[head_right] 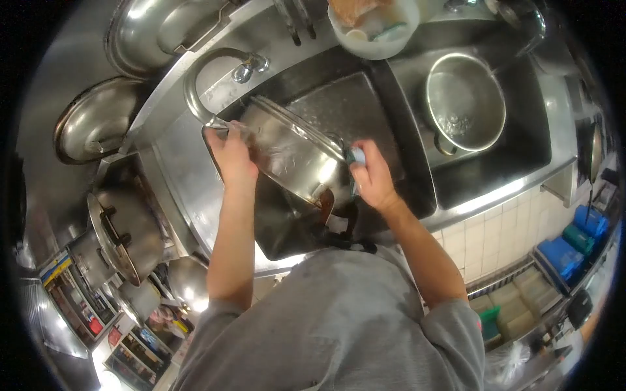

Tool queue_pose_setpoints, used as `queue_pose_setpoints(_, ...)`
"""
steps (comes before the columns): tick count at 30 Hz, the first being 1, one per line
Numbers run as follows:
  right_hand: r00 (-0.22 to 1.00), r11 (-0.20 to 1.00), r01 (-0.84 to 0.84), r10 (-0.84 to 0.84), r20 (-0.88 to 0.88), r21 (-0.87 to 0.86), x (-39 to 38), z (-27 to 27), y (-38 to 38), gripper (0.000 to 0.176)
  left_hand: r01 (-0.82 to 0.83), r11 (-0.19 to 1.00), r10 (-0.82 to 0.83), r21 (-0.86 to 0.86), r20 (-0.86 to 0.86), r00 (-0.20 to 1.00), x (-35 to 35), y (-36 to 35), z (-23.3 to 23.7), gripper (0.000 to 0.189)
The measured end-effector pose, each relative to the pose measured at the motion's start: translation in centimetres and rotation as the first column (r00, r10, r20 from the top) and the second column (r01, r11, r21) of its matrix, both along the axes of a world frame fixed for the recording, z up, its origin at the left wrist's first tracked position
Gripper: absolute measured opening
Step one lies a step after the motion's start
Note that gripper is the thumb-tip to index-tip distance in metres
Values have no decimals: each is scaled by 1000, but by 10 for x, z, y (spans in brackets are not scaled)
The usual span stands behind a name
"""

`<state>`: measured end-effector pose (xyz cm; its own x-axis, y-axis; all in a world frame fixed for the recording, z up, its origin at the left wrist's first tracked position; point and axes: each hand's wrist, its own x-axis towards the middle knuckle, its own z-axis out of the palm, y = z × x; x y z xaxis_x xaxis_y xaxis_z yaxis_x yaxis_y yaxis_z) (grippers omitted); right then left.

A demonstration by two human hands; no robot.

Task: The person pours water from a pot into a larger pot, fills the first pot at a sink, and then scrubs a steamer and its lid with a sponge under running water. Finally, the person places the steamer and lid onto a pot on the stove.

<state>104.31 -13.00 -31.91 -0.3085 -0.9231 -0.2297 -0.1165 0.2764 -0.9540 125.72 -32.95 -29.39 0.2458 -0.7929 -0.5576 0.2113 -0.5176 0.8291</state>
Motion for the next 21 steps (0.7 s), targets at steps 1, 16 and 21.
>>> queue_pose_setpoints(1,1000,1000,13,-13,-14,-11,-1,0,-2,36,269,906,29,-327,681,731,-6,1,1,49)
queue_pose_setpoints(16,998,999,17,-19,-57,-29,-4,1,-4,37,662,-749,-434,14,744,-507,-31,104,103,48)
queue_pose_setpoints(21,991,992,103,-109,72,75,-5,3,-9,34,600,-791,-127,119,927,-352,-35,108,79,15)
